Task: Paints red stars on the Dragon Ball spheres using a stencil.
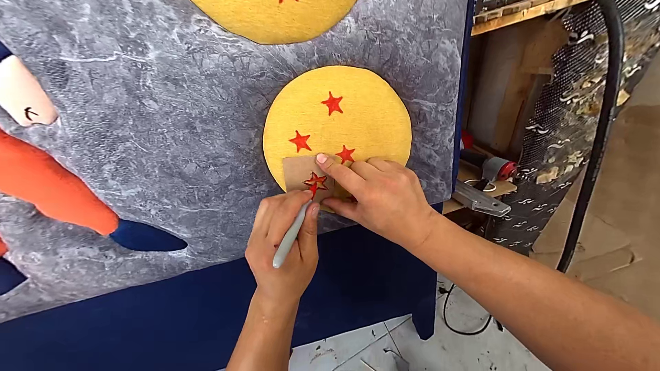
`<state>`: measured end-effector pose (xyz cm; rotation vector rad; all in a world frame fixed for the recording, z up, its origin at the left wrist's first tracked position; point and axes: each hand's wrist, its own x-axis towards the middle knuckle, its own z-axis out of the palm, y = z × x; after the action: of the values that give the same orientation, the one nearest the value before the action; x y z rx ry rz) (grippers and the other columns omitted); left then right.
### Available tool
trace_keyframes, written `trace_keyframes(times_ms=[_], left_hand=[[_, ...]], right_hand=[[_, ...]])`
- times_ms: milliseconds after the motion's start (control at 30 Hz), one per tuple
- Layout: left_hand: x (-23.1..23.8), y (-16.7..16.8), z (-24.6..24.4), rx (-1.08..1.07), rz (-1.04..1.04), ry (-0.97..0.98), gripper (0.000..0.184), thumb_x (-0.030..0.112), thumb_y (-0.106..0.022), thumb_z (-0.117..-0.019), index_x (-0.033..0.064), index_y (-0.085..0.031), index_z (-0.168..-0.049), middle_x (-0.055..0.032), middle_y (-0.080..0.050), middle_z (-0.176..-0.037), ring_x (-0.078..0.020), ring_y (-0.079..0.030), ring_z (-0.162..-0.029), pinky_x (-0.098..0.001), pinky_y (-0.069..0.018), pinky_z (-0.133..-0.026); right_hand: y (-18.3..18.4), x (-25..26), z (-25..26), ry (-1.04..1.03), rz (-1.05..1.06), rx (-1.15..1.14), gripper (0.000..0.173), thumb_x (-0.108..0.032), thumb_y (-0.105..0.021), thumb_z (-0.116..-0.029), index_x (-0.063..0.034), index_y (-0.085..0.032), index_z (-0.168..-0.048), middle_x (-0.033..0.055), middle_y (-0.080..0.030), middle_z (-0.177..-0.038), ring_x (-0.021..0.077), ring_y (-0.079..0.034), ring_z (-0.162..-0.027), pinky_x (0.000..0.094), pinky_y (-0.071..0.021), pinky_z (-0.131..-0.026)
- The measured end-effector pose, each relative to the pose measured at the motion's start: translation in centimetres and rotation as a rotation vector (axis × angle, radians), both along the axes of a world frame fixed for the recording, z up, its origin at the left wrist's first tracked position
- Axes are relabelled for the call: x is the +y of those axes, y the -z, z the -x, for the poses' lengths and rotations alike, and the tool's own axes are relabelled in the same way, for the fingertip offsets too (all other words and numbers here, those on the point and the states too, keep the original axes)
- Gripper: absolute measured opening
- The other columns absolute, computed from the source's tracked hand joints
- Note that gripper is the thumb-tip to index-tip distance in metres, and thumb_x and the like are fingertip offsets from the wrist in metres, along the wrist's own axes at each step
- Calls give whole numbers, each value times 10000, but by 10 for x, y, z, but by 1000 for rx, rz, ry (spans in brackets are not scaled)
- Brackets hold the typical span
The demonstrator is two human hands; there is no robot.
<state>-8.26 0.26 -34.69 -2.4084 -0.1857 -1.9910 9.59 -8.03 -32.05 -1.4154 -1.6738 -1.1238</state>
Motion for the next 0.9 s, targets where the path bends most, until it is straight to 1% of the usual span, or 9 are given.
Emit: trace_keyframes(times_ms=[100,233,333,467,600,667,767,900], left_hand=[[2,1,3,11,-8,-1,190,155,-651,-1007,35,-721,-1137,-64,-716,-1077,-133,-682,-1019,-284,-580,-875],[1,-4,-3,2,-26,17,188,124,-649,-1006,7,-717,-1136,-86,-712,-1082,-147,-680,-1025,-293,-571,-887],[0,-2,5,37,-3,-17,193,155,-645,-1011,27,-720,-1135,-61,-714,-1063,-125,-677,-1006,-278,-572,-865],[0,-5,-1,17,-29,-21,192,139,-638,-1014,2,-713,-1126,-85,-707,-1054,-133,-674,-996,-281,-566,-865],[-4,-1,3,44,-17,-78,194,163,-630,-1018,20,-711,-1122,-68,-703,-1043,-126,-667,-984,-279,-562,-850],[-3,-2,1,31,-43,-81,194,159,-638,-1013,13,-715,-1116,-78,-704,-1040,-136,-672,-986,-281,-565,-852],[-4,-7,-1,-15,-61,-116,196,135,-636,-1015,-9,-711,-1124,-108,-707,-1053,-160,-679,-992,-303,-569,-864],[-10,0,-8,-17,-43,-132,196,144,-634,-1017,-5,-705,-1121,-104,-703,-1040,-153,-675,-982,-295,-567,-858]], right_hand=[[-1,1,-1,-6,-6,-9,558,-470,-681,-954,-210,-624,-1444,40,-640,-764,224,-600,-677,341,-466,-586],[-1,1,-1,-4,2,-3,557,-461,-678,-956,-205,-620,-1447,43,-653,-778,231,-609,-688,347,-473,-594],[-2,1,-1,-8,-4,-8,555,-467,-668,-963,-202,-620,-1448,41,-637,-760,225,-592,-667,344,-457,-580],[-1,2,-2,-18,-10,-8,544,-459,-669,-963,-198,-628,-1438,41,-638,-759,226,-590,-663,345,-452,-576],[-3,1,-2,-5,8,-5,551,-469,-658,-966,-208,-619,-1450,40,-639,-766,226,-594,-673,346,-458,-584],[-3,1,-3,-7,5,-13,544,-467,-656,-968,-206,-625,-1443,38,-629,-755,225,-583,-660,342,-447,-575],[-2,1,-2,-14,16,-6,537,-467,-647,-976,-206,-622,-1444,45,-646,-779,232,-599,-679,348,-461,-586],[-2,0,-3,-18,12,-10,537,-473,-641,-978,-205,-622,-1443,47,-643,-782,231,-599,-680,346,-460,-587]])
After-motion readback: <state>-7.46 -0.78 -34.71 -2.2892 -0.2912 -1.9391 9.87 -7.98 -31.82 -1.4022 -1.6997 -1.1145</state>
